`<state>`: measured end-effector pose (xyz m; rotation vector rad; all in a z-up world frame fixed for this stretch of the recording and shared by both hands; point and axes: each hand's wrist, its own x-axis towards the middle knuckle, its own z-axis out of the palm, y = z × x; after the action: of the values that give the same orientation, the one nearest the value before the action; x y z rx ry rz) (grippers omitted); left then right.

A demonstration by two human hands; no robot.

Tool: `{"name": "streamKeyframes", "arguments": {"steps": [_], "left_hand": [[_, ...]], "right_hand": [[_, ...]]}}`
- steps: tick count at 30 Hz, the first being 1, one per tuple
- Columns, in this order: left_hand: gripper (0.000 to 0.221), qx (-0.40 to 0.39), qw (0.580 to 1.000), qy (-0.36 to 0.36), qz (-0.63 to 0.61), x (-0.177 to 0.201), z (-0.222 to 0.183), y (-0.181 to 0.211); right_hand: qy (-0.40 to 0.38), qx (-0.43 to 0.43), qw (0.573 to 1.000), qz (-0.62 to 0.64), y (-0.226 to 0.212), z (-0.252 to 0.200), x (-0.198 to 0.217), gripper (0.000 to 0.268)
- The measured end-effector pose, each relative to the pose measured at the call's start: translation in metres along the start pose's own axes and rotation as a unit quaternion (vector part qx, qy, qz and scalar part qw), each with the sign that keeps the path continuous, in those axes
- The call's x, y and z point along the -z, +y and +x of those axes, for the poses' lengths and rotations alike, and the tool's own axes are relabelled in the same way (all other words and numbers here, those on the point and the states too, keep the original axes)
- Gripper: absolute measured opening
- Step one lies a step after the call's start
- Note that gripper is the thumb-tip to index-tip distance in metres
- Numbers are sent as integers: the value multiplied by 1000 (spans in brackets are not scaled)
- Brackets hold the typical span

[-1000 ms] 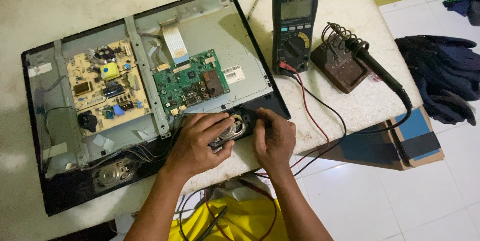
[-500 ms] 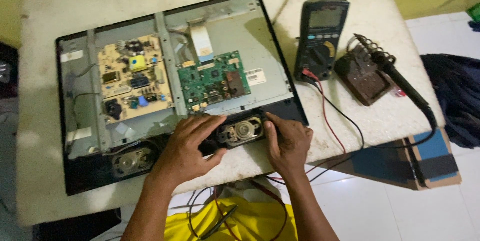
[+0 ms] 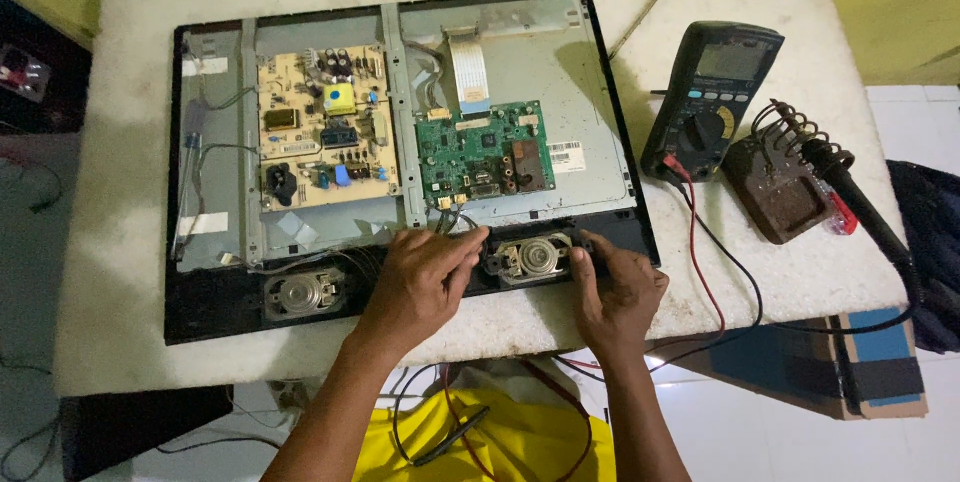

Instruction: Testing motherboard components with a multimeter and adjusting internal speakers of a monitor

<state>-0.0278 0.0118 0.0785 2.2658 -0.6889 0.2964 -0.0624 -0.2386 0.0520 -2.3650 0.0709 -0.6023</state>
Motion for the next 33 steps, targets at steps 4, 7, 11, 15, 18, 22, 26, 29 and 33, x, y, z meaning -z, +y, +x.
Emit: {"name": "streamKeyframes", "arguments": {"steps": [4,7,11,15,18,22,26,29,33], "left_hand": [[35,28,991,2,-127,4,10,8],[45,21,988,-27,-153,23,16,28],[31,19,985,-21,-168,1,12,10],[17,19,986,16,-167,-1,14,6],[18,30,981,24,-191,1,18,7],[20,40,978,23,-205,1,21,10],[17,37,981,14,-192,2,17,16],[16,32,985,-7,-169,1,10,17],[18,38,984,-9,-175,0,5,16]], "right_hand": [[12,-14,1000,-2,-3,1,-3,23],[14,-20,1000,11,0,2,-3,22],[20,-21,999,16,4,0,-4,20],[24,-33,997,66,8,-4,-2,24],[10,-25,997,70,6,-5,1,28],[17,-16,997,71,10,-6,0,31],[6,3,999,42,13,-6,2,34],[-12,13,999,28,15,-4,1,37],[-28,13,999,14,22,-5,1,36]]}}
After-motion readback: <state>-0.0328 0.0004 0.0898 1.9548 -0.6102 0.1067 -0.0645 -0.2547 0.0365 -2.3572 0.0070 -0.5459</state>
